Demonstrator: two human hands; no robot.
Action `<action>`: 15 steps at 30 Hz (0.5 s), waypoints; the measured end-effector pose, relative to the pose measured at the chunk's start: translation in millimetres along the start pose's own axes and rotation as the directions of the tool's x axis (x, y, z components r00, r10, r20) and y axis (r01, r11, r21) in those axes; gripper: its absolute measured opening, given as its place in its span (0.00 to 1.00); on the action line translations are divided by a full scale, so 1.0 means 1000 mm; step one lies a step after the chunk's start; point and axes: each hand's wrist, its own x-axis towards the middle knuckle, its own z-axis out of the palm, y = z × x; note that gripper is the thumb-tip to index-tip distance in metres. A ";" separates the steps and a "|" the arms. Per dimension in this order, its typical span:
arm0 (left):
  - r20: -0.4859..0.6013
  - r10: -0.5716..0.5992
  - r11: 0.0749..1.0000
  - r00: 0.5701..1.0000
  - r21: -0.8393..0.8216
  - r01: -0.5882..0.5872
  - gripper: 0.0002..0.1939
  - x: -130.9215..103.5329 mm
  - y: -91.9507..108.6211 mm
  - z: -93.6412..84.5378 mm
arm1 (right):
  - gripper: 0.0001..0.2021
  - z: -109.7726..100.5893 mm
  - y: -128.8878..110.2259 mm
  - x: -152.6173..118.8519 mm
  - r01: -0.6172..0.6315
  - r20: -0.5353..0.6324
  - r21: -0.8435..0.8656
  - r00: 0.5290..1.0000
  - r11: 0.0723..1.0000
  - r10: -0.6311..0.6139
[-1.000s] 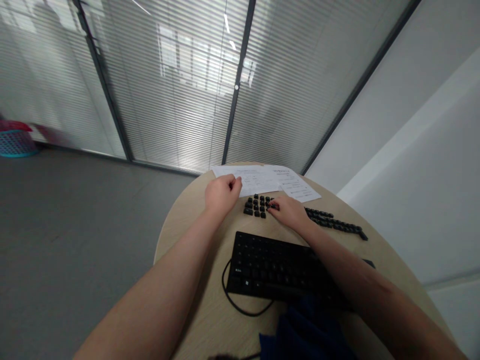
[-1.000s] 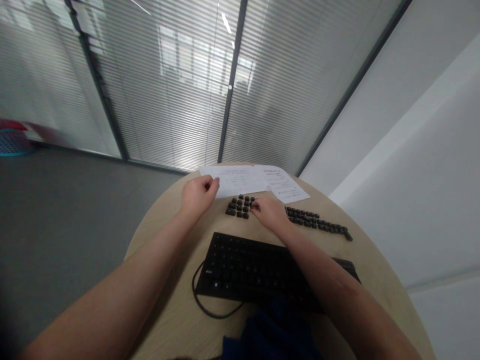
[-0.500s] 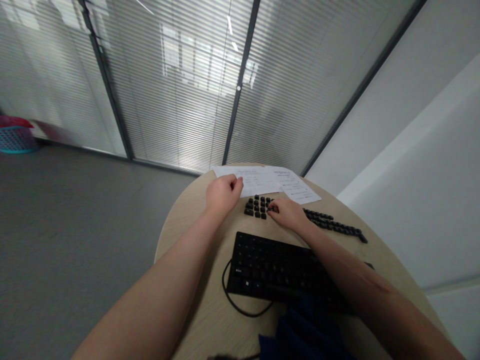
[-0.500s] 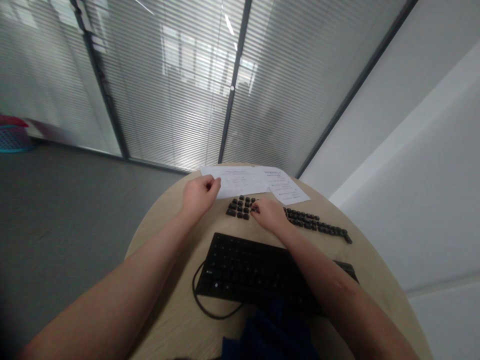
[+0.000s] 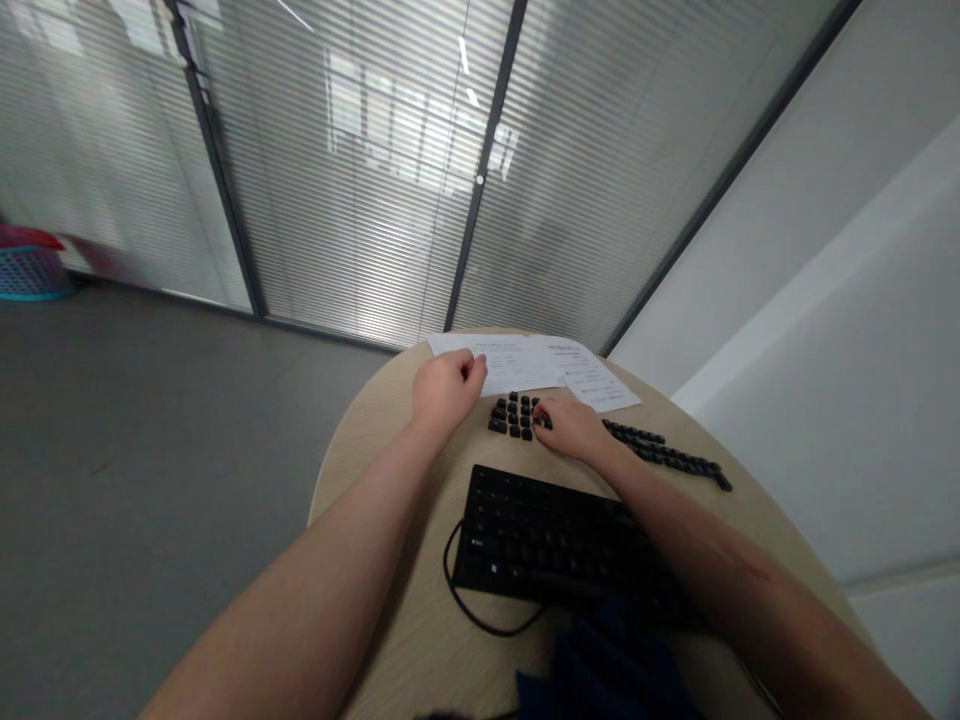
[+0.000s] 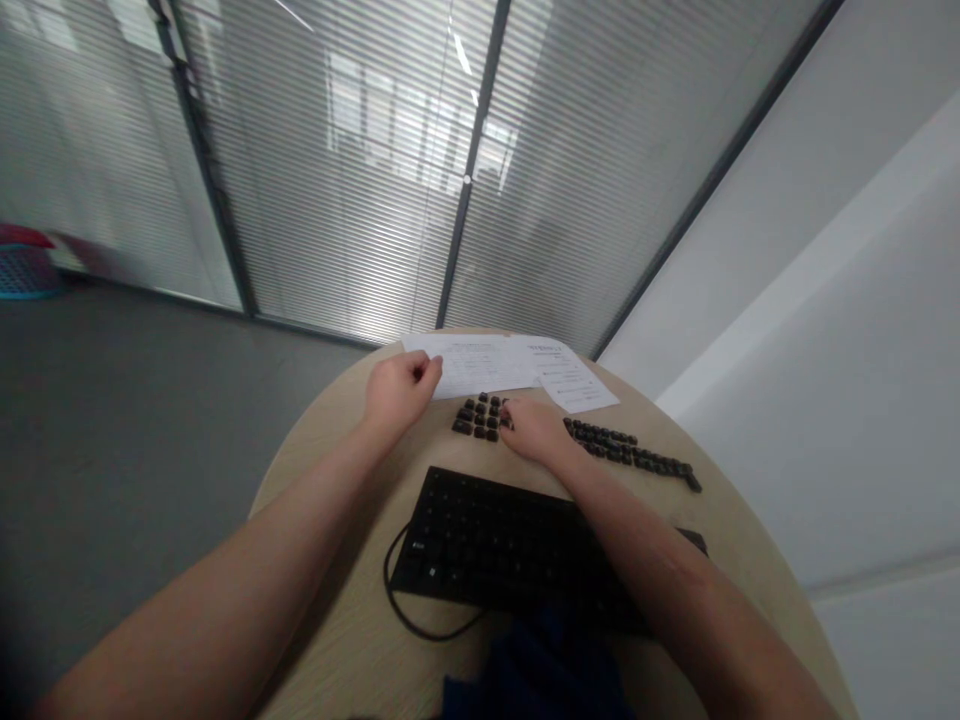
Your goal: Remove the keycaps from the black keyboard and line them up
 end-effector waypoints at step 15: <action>-0.001 -0.020 1.000 1.000 -0.020 0.020 0.20 0.001 0.000 0.000 | 0.10 -0.003 0.003 0.000 0.005 0.013 -0.039 1.000 0.999 -0.005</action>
